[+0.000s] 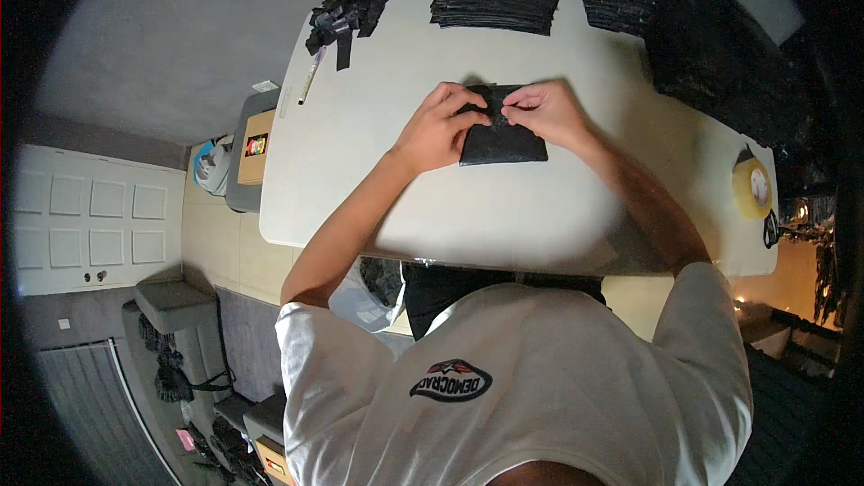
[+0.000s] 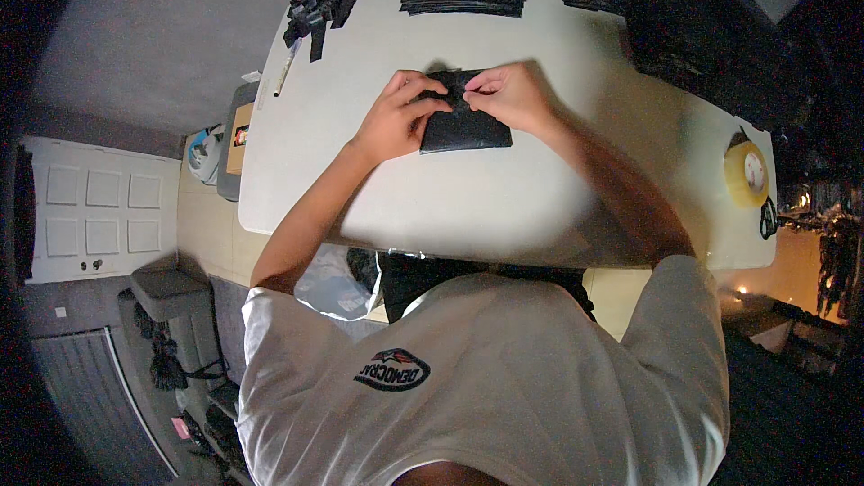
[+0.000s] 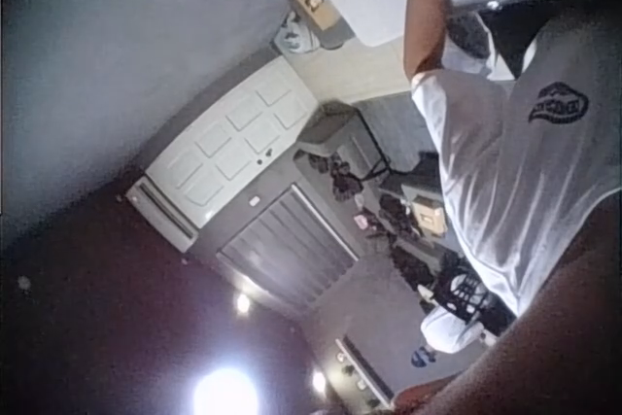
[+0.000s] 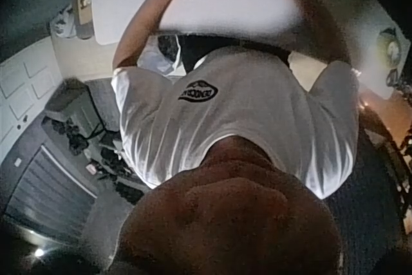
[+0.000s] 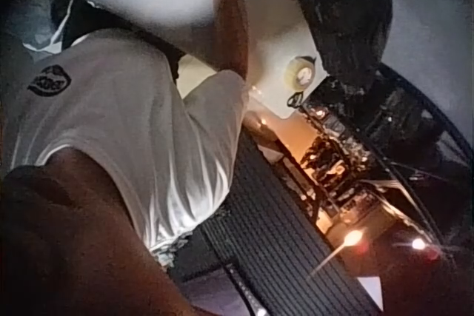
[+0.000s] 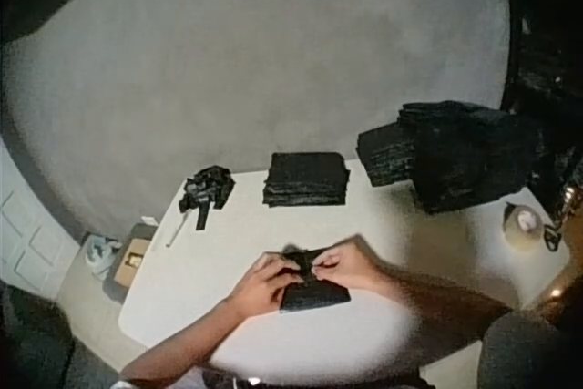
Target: The recorder is packing small electronic components into black padded mailers and sealing them.
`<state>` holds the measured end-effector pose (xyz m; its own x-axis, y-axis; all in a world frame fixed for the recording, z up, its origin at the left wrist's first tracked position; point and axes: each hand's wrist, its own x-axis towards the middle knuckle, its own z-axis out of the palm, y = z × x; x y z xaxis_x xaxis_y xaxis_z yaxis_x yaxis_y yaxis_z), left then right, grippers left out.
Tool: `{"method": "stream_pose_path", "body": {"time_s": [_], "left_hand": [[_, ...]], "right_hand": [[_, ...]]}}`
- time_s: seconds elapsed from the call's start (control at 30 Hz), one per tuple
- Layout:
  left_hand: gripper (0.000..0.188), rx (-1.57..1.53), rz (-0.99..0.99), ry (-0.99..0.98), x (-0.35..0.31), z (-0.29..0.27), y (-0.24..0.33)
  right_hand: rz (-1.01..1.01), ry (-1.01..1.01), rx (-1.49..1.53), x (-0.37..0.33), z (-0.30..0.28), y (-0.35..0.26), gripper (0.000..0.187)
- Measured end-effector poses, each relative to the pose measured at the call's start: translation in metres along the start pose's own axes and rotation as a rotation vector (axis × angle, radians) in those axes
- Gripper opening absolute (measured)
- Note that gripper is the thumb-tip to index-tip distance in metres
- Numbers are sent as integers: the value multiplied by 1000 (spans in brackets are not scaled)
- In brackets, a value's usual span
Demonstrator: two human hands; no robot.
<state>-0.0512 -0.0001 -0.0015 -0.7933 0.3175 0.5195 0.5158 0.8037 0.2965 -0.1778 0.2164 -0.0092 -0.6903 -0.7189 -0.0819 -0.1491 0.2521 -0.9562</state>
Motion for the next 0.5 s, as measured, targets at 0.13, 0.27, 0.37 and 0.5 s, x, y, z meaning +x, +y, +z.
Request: {"method": "stream_pose_path", "body": {"time_s": [0.13,0.27,0.37,0.5], "left_hand": [[39,-7,24,-15,0,2,-4],[39,16,13,-37,-3,4,-7],[37,30,26,-52,-2,4,-9],[36,-22,3,-66,1,2,-8]], "right_hand": [[-46,16,-20,0,0,3,23],[-127,66,-88,-1,3,1,27],[-134,88,-56,-3,5,-3,29],[-103,54,-176,-5,-1,-7,33]]}}
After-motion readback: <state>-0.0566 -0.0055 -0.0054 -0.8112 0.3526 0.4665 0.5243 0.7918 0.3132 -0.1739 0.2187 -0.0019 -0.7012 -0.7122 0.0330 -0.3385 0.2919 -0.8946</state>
